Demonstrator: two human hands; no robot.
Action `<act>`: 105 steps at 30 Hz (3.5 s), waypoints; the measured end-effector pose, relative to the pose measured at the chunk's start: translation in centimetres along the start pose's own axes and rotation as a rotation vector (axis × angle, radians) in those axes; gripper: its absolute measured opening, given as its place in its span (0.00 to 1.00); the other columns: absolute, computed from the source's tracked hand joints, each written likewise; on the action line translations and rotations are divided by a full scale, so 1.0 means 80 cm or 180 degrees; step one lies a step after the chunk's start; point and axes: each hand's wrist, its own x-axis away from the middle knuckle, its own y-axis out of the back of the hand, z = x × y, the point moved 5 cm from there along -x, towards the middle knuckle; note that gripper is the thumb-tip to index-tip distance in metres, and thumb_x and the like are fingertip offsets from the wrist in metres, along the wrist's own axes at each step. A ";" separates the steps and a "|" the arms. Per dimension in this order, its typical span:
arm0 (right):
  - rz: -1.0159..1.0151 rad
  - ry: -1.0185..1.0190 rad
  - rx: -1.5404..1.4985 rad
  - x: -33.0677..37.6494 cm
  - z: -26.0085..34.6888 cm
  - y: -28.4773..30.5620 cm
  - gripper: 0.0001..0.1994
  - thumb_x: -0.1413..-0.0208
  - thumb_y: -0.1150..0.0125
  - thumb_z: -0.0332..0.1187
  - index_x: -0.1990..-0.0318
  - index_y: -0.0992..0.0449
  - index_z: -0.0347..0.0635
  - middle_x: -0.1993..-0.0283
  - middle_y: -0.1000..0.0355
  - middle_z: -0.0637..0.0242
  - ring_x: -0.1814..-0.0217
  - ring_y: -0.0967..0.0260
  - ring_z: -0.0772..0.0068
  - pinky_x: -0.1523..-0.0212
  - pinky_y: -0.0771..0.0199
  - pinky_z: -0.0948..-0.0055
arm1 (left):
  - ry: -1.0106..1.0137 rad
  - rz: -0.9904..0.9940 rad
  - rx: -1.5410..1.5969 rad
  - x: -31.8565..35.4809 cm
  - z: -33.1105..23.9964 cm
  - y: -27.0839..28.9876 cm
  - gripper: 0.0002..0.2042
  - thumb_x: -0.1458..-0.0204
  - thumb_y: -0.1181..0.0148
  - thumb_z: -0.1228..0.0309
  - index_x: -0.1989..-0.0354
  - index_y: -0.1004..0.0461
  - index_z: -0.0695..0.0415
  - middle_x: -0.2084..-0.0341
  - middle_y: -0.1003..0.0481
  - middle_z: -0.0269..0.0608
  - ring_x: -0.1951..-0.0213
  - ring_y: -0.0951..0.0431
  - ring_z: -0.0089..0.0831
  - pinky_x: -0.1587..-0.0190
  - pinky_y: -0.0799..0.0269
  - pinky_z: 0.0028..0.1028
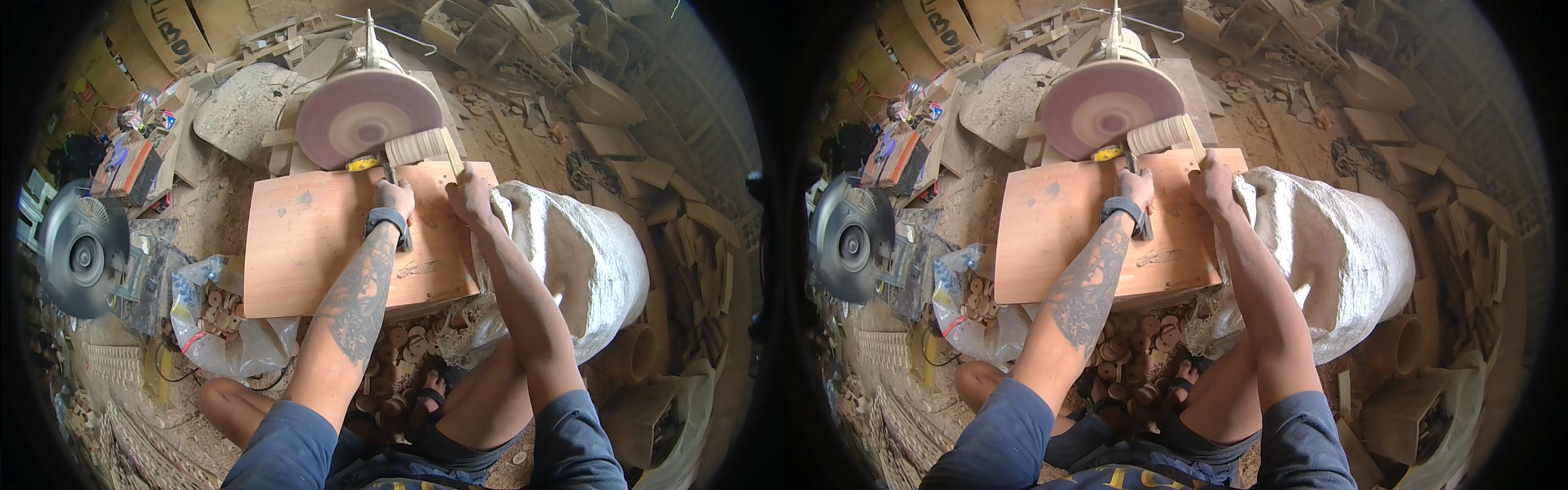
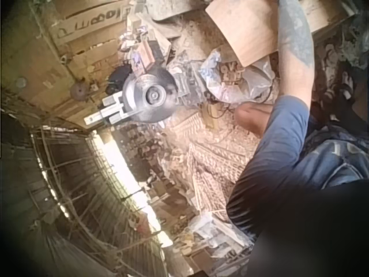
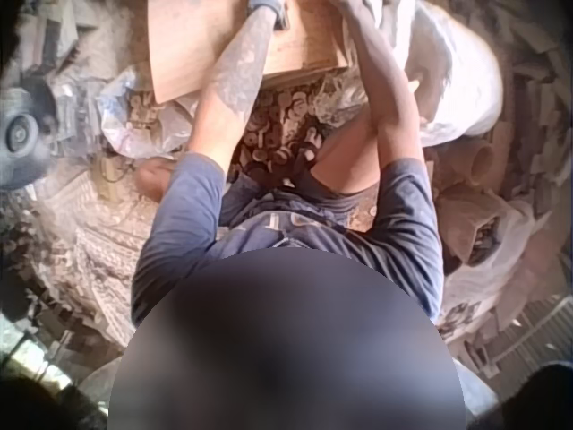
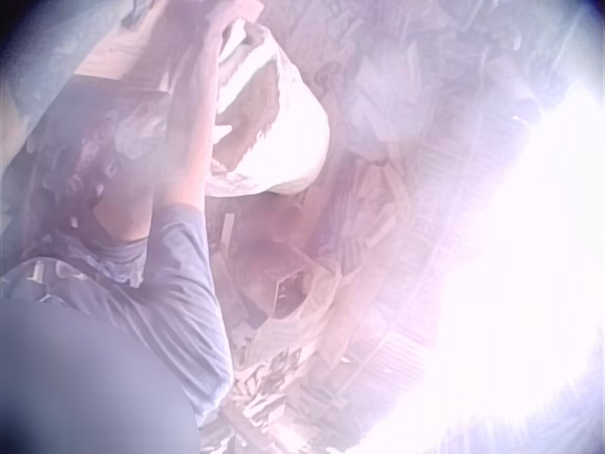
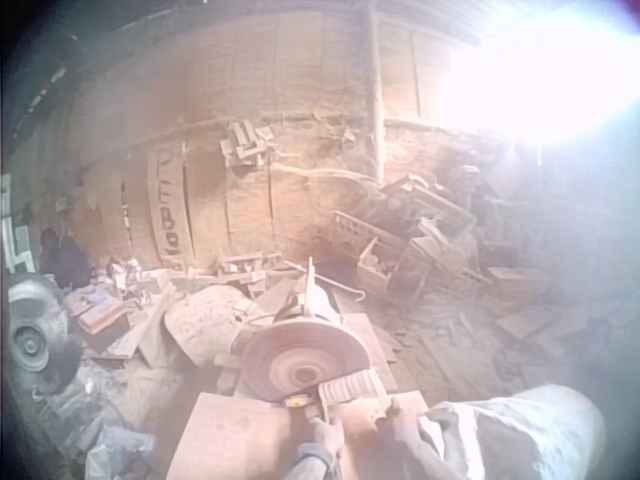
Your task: The person sits on the floor and uses a grinding wheel to smooth the edges of small wooden discs. They hold the discs with a clamp and a wooden block, pressing them against the spinning wheel, then place the finished pieces into a pile.
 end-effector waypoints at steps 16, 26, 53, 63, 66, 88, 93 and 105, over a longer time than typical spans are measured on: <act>0.0061 0.0041 0.0250 -0.001 -0.002 -0.002 0.21 0.54 0.40 0.34 0.53 0.34 0.33 0.66 0.25 0.39 0.61 0.27 0.35 0.56 0.27 0.49 | -0.0038 -0.0038 0.0049 0.003 -0.002 0.002 0.17 0.42 0.47 0.64 0.60 0.33 0.70 0.83 0.25 0.49 0.90 0.26 0.39 0.90 0.31 0.34; 0.0107 -0.0007 0.0127 -0.001 -0.001 0.000 0.20 0.54 0.40 0.33 0.54 0.34 0.32 0.66 0.25 0.39 0.60 0.27 0.36 0.56 0.28 0.49 | -0.0081 -0.0084 0.0041 0.000 0.000 0.001 0.17 0.42 0.47 0.64 0.59 0.33 0.71 0.82 0.25 0.51 0.88 0.25 0.40 0.89 0.30 0.34; 0.0038 0.0044 0.0154 0.003 0.007 0.004 0.15 0.53 0.40 0.31 0.60 0.34 0.33 0.68 0.25 0.38 0.62 0.27 0.34 0.56 0.28 0.48 | -0.0011 -0.0022 0.0082 -0.003 0.002 -0.001 0.18 0.42 0.48 0.63 0.58 0.33 0.70 0.82 0.25 0.49 0.89 0.25 0.39 0.88 0.31 0.34; 0.0092 -0.0025 0.0192 0.002 0.006 0.004 0.16 0.52 0.40 0.31 0.59 0.34 0.33 0.68 0.25 0.38 0.61 0.27 0.34 0.56 0.28 0.48 | -0.0037 -0.0082 0.0078 0.002 -0.002 0.002 0.18 0.42 0.47 0.63 0.58 0.33 0.70 0.81 0.25 0.50 0.89 0.25 0.39 0.88 0.30 0.34; 0.0097 -0.0024 0.0175 0.002 0.006 0.004 0.16 0.53 0.40 0.32 0.59 0.34 0.33 0.68 0.25 0.38 0.62 0.27 0.34 0.56 0.28 0.48 | -0.0037 -0.0090 0.0063 0.003 -0.003 0.002 0.18 0.42 0.47 0.63 0.58 0.33 0.70 0.81 0.24 0.50 0.89 0.25 0.39 0.88 0.30 0.34; 0.0094 0.0058 0.0173 0.002 0.004 0.003 0.15 0.53 0.40 0.31 0.60 0.34 0.33 0.69 0.25 0.39 0.62 0.28 0.34 0.56 0.29 0.48 | 0.0011 -0.0094 -0.0102 -0.002 0.000 0.001 0.19 0.43 0.47 0.61 0.57 0.32 0.71 0.80 0.24 0.53 0.88 0.24 0.41 0.88 0.29 0.35; 0.0029 0.0107 0.0189 0.002 0.003 0.003 0.16 0.53 0.40 0.32 0.60 0.34 0.33 0.69 0.25 0.39 0.62 0.28 0.34 0.55 0.29 0.48 | -0.0006 -0.0150 -0.0018 -0.001 0.000 0.001 0.19 0.43 0.47 0.61 0.57 0.32 0.70 0.80 0.24 0.52 0.88 0.24 0.41 0.88 0.29 0.35; 0.0015 0.0022 0.0115 0.003 0.004 0.004 0.16 0.53 0.40 0.32 0.59 0.34 0.34 0.67 0.25 0.39 0.61 0.28 0.34 0.56 0.29 0.48 | -0.0019 -0.0146 0.0046 -0.005 0.002 -0.002 0.19 0.43 0.47 0.62 0.57 0.33 0.70 0.81 0.24 0.51 0.88 0.24 0.41 0.87 0.29 0.35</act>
